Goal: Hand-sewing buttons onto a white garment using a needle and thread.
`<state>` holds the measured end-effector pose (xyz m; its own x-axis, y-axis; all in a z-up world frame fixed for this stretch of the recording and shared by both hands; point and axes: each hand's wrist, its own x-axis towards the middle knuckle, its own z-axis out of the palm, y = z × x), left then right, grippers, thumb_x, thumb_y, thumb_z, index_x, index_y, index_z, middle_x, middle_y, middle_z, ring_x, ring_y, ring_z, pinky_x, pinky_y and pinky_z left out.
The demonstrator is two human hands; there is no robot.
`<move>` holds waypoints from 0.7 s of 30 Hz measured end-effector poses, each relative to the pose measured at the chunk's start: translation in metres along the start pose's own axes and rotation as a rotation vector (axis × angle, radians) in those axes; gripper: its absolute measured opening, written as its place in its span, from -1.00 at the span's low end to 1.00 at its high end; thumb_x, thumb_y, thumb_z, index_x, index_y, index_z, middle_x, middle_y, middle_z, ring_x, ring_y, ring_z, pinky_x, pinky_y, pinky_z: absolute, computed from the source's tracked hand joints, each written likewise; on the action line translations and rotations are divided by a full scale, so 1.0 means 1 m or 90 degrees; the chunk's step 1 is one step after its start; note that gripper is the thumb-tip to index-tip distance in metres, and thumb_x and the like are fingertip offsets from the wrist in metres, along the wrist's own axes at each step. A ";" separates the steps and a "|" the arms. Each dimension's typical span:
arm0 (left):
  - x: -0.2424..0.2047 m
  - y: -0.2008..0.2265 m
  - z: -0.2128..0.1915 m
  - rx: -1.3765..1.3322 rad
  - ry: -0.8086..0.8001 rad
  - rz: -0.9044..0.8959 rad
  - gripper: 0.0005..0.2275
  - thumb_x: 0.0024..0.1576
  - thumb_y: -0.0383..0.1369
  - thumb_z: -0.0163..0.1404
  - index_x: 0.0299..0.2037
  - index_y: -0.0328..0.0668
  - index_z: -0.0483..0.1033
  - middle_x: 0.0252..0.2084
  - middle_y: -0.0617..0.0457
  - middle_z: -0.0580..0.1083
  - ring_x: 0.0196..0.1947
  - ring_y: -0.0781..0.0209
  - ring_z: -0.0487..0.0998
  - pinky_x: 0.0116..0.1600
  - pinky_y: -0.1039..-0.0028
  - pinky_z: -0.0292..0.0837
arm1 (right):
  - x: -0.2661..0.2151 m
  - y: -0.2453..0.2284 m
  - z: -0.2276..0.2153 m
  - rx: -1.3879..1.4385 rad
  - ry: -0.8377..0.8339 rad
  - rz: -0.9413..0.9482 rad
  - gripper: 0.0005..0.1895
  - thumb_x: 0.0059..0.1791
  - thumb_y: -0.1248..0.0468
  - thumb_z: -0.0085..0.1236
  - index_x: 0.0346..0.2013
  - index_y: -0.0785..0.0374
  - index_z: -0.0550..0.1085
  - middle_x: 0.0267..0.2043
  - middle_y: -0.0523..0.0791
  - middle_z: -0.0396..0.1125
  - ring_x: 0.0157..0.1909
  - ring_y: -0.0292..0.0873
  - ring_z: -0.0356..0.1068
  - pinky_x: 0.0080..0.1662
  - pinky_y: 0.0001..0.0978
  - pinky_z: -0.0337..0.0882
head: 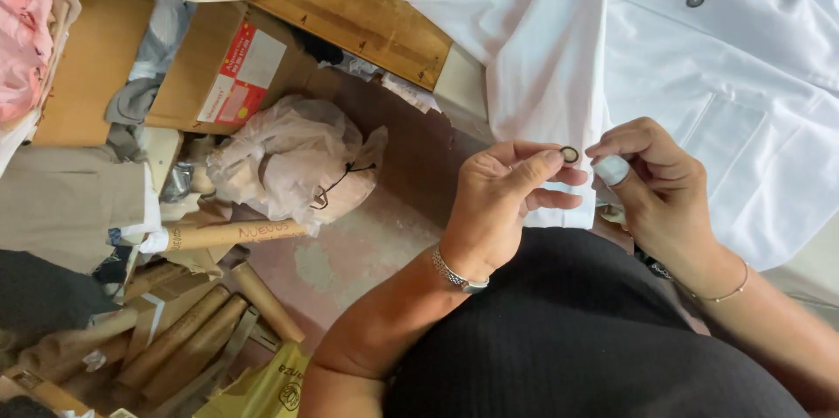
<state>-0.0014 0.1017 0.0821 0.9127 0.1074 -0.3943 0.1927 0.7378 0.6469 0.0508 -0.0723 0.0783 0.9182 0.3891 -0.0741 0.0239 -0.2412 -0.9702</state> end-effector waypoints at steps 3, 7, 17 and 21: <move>0.003 -0.008 -0.002 -0.016 0.011 -0.037 -0.77 0.16 -0.39 0.13 -0.16 -0.54 0.54 -0.30 -0.31 0.58 -0.27 0.01 0.67 -0.22 0.35 0.69 | 0.001 0.003 0.002 -0.029 -0.009 -0.049 -0.89 0.18 0.44 0.01 -0.08 0.25 0.50 -0.13 -0.11 0.31 -0.15 -0.28 0.35 -0.14 -0.57 0.43; 0.004 -0.010 0.000 -0.038 0.001 -0.050 -0.79 0.17 -0.39 0.13 -0.20 -0.50 0.54 -0.30 -0.27 0.59 -0.28 -0.01 0.66 -0.18 0.33 0.68 | 0.002 0.008 0.003 -0.085 0.010 -0.091 -0.84 0.19 0.45 0.02 -0.11 0.16 0.53 -0.16 -0.15 0.33 -0.09 -0.27 0.33 -0.06 -0.55 0.36; 0.006 -0.016 0.005 -0.014 0.014 -0.052 -0.81 0.16 -0.39 0.13 -0.23 -0.45 0.54 -0.35 -0.24 0.57 -0.35 0.05 0.64 -0.17 0.24 0.68 | 0.003 0.002 0.006 -0.090 0.029 -0.078 -0.81 0.18 0.53 -0.02 -0.12 0.25 0.52 -0.15 -0.09 0.35 -0.16 -0.26 0.37 -0.11 -0.54 0.37; 0.007 -0.025 0.006 0.023 0.034 -0.011 -0.85 0.18 -0.44 0.10 -0.20 -0.47 0.54 -0.32 -0.28 0.58 -0.31 0.00 0.66 -0.15 0.21 0.71 | -0.005 -0.030 0.010 -0.064 0.032 0.016 -0.76 0.20 0.43 -0.16 0.13 0.35 0.42 -0.19 -0.02 0.48 -0.20 -0.22 0.52 -0.21 -0.48 0.57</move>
<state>0.0018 0.0799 0.0667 0.8890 0.1308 -0.4387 0.2219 0.7151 0.6628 0.0415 -0.0576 0.1055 0.9375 0.3377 -0.0846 0.0375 -0.3397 -0.9398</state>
